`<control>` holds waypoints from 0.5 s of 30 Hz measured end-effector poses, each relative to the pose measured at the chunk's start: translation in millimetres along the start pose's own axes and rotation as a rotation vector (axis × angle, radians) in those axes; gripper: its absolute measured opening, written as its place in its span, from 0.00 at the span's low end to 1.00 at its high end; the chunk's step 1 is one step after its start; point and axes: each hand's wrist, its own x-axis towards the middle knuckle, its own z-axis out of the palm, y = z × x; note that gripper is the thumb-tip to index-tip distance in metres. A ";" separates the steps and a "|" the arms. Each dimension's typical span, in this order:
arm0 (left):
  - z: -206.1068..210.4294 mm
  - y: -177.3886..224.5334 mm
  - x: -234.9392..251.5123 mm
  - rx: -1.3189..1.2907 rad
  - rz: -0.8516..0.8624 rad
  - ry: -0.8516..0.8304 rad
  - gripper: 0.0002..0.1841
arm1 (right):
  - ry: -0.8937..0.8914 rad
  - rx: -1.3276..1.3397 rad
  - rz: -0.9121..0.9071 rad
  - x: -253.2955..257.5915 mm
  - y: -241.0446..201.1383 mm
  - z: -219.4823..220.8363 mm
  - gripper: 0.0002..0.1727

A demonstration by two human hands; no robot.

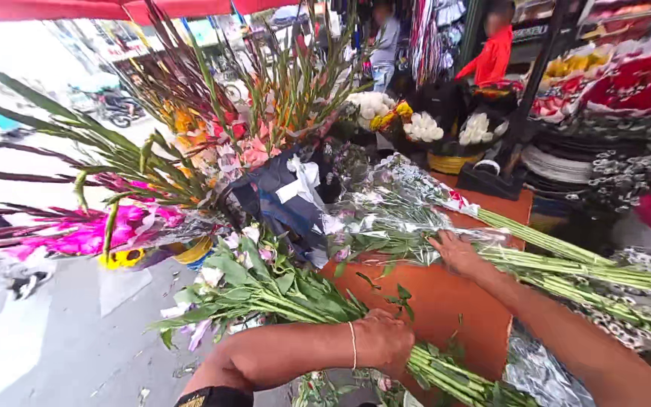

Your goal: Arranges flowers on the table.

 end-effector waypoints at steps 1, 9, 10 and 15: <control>-8.0 -0.7 7.1 -0.006 -0.008 0.003 0.21 | 0.039 -0.020 0.000 7.2 4.9 7.3 0.45; -31.1 0.9 63.1 -0.043 -0.008 -0.073 0.21 | 0.245 0.193 -0.009 9.9 32.4 -25.5 0.33; -34.0 2.2 67.7 -0.044 0.004 -0.085 0.21 | 0.287 0.231 -0.013 4.8 37.3 -34.8 0.32; -57.2 15.7 91.4 -0.013 0.115 -0.122 0.18 | 0.441 0.354 0.045 -23.5 70.9 -102.6 0.30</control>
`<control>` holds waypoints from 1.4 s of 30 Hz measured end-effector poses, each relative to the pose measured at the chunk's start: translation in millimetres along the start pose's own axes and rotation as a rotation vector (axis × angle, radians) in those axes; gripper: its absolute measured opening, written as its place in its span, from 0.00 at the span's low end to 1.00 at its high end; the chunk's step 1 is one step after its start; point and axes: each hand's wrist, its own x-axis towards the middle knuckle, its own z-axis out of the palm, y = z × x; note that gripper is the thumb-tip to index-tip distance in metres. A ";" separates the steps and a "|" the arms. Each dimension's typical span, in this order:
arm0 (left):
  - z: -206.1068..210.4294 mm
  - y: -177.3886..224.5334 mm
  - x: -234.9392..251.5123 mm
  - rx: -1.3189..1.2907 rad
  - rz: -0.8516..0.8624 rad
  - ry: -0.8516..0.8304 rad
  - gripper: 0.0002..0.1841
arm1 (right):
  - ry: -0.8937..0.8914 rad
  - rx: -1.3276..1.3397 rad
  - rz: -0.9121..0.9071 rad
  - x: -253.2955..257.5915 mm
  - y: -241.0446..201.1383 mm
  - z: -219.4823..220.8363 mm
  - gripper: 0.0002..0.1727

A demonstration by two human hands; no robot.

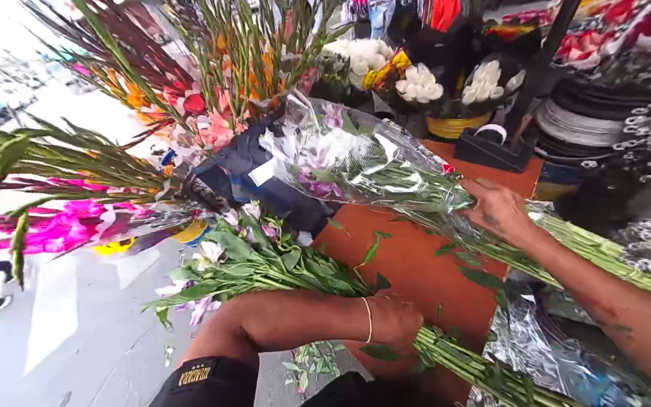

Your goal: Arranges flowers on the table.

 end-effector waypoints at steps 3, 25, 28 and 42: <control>-17.7 5.3 23.4 0.055 0.050 0.039 0.19 | 0.109 -0.055 -0.001 20.4 13.0 -43.6 0.27; -127.2 -53.5 223.9 0.469 0.260 0.471 0.21 | -0.321 -0.003 0.167 12.2 164.5 55.4 0.45; -109.0 -61.4 233.7 0.417 0.229 0.569 0.27 | -0.303 0.010 0.194 9.7 171.3 60.0 0.46; -93.1 -72.8 107.7 -0.550 0.431 1.061 0.35 | -0.128 0.577 0.062 -62.2 51.8 -8.7 0.34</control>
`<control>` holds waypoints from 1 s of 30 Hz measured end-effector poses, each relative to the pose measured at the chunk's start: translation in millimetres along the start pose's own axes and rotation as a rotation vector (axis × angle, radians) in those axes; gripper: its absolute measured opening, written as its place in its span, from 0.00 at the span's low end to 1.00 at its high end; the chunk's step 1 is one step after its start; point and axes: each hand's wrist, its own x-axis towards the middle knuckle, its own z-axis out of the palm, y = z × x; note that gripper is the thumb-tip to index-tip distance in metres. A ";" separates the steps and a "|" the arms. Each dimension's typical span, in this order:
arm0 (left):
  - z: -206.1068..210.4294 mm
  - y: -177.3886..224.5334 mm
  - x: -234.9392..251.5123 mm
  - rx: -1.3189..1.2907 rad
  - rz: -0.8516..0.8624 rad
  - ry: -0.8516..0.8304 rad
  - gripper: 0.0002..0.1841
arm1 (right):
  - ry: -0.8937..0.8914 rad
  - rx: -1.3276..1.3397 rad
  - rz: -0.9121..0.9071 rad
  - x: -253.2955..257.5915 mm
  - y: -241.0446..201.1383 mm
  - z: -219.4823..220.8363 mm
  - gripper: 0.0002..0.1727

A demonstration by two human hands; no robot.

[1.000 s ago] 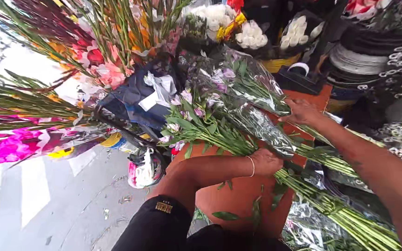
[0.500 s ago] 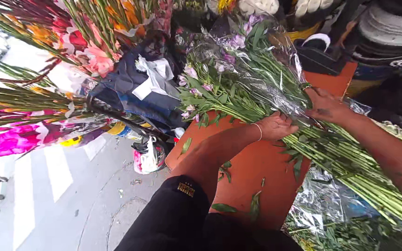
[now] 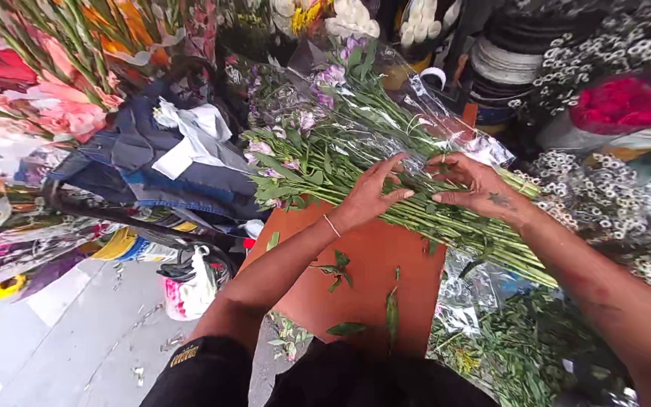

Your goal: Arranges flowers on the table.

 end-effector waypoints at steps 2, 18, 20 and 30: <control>-13.6 19.5 -10.9 -0.107 0.150 -0.048 0.39 | -0.117 0.270 -0.047 -24.6 -33.7 22.6 0.31; -22.0 69.5 -168.0 -0.810 0.504 -0.801 0.17 | 0.100 1.008 -0.087 -181.1 -203.5 213.1 0.17; -16.3 71.8 -186.0 -0.821 0.476 -0.798 0.16 | 0.227 0.968 -0.090 -194.8 -214.3 236.0 0.18; -14.9 52.2 -260.6 -0.005 0.525 -1.022 0.23 | 0.649 0.952 -0.101 -255.2 -239.0 264.0 0.33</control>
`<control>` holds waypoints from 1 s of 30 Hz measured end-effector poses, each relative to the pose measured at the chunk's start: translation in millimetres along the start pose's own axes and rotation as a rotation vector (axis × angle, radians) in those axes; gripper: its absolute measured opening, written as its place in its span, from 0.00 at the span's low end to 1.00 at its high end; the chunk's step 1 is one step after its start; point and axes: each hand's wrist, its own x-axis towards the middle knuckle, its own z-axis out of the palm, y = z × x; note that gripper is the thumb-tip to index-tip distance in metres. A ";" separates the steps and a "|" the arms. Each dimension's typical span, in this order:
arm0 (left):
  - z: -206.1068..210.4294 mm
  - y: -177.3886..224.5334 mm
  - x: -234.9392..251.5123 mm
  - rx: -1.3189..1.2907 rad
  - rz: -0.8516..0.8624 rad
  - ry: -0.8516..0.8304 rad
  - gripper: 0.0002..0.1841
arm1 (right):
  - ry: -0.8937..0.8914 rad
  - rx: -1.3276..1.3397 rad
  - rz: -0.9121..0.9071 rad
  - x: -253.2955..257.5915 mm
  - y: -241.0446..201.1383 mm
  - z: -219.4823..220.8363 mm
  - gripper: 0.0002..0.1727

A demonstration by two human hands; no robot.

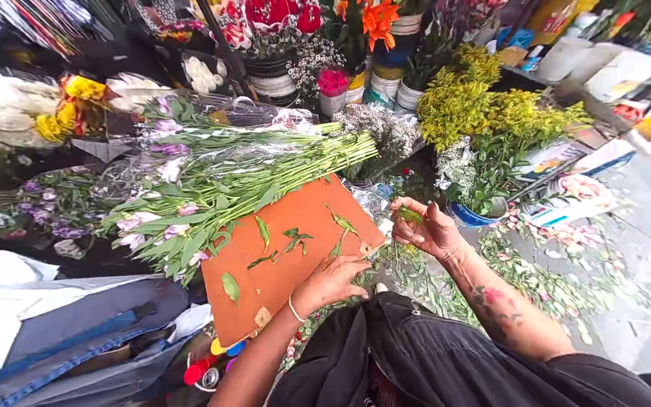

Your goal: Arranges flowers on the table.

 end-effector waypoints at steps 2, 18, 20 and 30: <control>6.5 13.3 -4.8 -0.076 -0.050 0.237 0.32 | -0.081 -0.107 0.080 -7.9 5.8 -0.9 0.36; 80.7 39.5 105.1 0.107 -0.305 -0.030 0.35 | 0.228 -0.357 0.024 -110.7 -80.1 -99.5 0.36; 84.5 58.6 125.8 0.100 -0.300 0.005 0.34 | 0.156 -0.084 0.034 -121.2 -89.5 -111.6 0.40; 74.0 126.6 207.0 -0.066 0.042 0.788 0.10 | -0.158 0.213 0.250 -106.6 -98.1 -147.9 0.36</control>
